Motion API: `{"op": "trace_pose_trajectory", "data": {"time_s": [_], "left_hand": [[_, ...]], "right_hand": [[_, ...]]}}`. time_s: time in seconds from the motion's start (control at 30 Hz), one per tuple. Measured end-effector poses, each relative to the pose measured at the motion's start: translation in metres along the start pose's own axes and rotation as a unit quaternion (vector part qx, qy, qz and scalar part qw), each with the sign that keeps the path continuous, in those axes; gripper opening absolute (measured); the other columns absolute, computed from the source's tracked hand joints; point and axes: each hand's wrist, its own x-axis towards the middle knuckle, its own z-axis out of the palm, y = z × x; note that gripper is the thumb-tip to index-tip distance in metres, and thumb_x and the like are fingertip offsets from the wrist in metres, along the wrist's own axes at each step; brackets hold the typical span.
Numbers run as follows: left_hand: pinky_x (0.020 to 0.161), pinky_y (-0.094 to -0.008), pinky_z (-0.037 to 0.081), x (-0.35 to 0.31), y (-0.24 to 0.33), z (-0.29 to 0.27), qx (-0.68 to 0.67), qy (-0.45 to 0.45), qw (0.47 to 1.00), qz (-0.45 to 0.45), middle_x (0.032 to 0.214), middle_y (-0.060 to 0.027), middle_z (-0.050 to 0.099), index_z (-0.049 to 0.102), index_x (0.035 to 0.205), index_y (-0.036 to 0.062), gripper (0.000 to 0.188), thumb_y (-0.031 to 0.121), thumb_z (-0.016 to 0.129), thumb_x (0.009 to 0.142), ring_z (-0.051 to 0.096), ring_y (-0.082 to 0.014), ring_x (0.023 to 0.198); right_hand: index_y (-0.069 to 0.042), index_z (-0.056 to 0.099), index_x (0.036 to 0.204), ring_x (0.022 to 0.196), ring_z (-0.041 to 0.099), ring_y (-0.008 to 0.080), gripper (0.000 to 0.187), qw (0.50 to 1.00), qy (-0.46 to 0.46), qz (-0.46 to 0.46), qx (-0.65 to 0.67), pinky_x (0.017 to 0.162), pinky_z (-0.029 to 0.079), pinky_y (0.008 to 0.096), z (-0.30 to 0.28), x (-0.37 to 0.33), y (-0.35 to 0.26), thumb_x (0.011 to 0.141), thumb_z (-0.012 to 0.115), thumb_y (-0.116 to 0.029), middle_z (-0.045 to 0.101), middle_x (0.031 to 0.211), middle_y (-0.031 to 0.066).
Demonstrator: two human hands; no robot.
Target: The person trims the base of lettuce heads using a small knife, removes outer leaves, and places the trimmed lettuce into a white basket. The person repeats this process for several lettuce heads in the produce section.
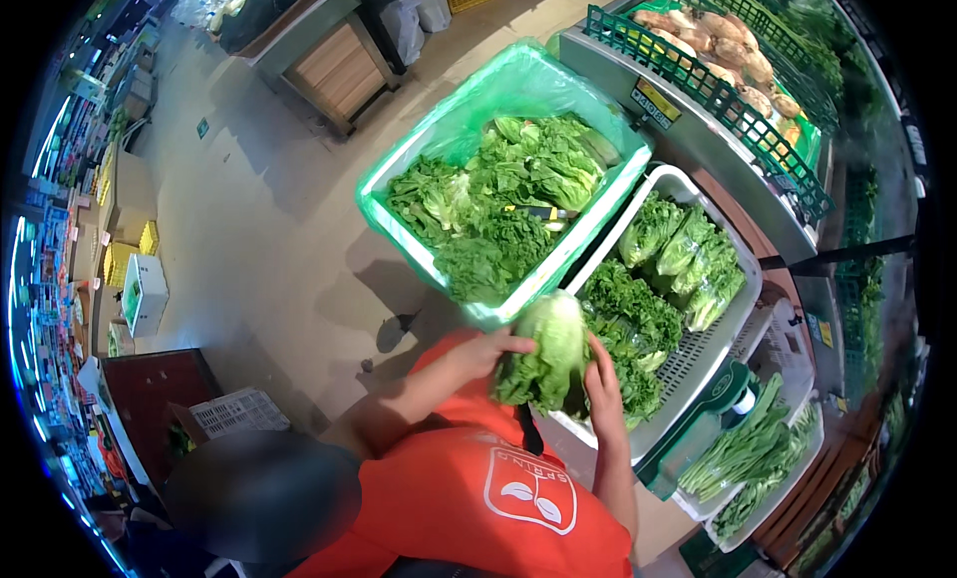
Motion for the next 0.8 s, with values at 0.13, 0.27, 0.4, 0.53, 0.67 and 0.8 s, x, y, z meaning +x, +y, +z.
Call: {"op": "trace_pose_trajectory", "data": {"time_s": [0.13, 0.27, 0.4, 0.53, 0.67, 0.8], "left_hand": [[0.089, -0.0338, 0.042, -0.029, 0.024, -0.057, -0.060, 0.045, 0.996, 0.053, 0.115, -0.0105, 0.051, 0.035, 0.126, 0.0016, 0.068, 0.020, 0.067, 0.070, 0.052, -0.0204, 0.102], [0.092, -0.0351, 0.039, -0.043, 0.059, -0.088, -0.062, 0.054, 0.995, 0.053, 0.123, -0.0104, 0.043, 0.024, 0.132, 0.0050, 0.076, 0.019, 0.066, 0.070, 0.045, -0.0219, 0.110], [0.093, -0.0350, 0.037, -0.042, 0.100, -0.114, -0.048, 0.017, 0.998, 0.029, 0.126, -0.0119, 0.040, 0.020, 0.135, 0.0062, 0.078, 0.016, 0.064, 0.071, 0.043, -0.0221, 0.112], [0.093, -0.0341, 0.037, -0.045, 0.128, -0.143, -0.041, 0.062, 0.997, -0.029, 0.124, -0.0130, 0.042, 0.019, 0.135, 0.0071, 0.078, 0.011, 0.062, 0.071, 0.044, -0.0214, 0.112], [0.091, -0.0340, 0.039, -0.038, 0.153, -0.162, -0.087, 0.060, 0.994, -0.005, 0.122, -0.0136, 0.044, 0.018, 0.136, 0.0076, 0.079, 0.007, 0.062, 0.069, 0.047, -0.0207, 0.108], [0.089, -0.0346, 0.041, -0.019, 0.166, -0.173, -0.087, 0.086, 0.992, 0.021, 0.119, -0.0138, 0.047, 0.022, 0.134, 0.0058, 0.079, 0.010, 0.064, 0.068, 0.050, -0.0231, 0.105]], "right_hand": [[0.004, 0.050, 0.106, 0.080, 0.054, 0.0147, 0.031, 0.996, 0.005, 0.009, -0.086, 0.074, 0.044, 0.0264, 0.032, 0.104, -0.003, 0.087, 0.050, -0.020, 0.057, 0.088, 0.0080], [0.003, 0.048, 0.088, 0.064, 0.054, 0.0188, 0.015, 0.951, 0.071, 0.179, 0.240, 0.067, 0.050, 0.0317, 0.042, 0.251, 0.035, 0.086, 0.047, -0.012, 0.054, 0.070, 0.0089], [0.007, 0.037, 0.097, 0.070, 0.057, 0.0302, 0.021, 0.865, 0.222, 0.317, 0.319, 0.064, 0.055, 0.0401, 0.042, 0.335, 0.082, 0.084, 0.047, -0.007, 0.048, 0.082, 0.0182], [0.006, 0.043, 0.089, 0.063, 0.057, 0.0271, 0.016, 0.834, 0.317, 0.356, 0.279, 0.049, 0.055, 0.0276, 0.052, 0.355, 0.108, 0.082, 0.053, -0.005, 0.049, 0.081, 0.0177], [0.003, 0.045, 0.085, 0.054, 0.056, 0.0213, 0.015, 0.851, 0.264, 0.384, 0.244, 0.039, 0.048, 0.0235, 0.045, 0.361, 0.124, 0.082, 0.055, -0.008, 0.052, 0.074, 0.0142], [-0.002, 0.046, 0.085, 0.052, 0.054, 0.0160, 0.014, 0.851, 0.299, 0.367, 0.229, 0.035, 0.041, 0.0212, 0.045, 0.357, 0.119, 0.083, 0.053, -0.014, 0.051, 0.065, 0.0069]]}}
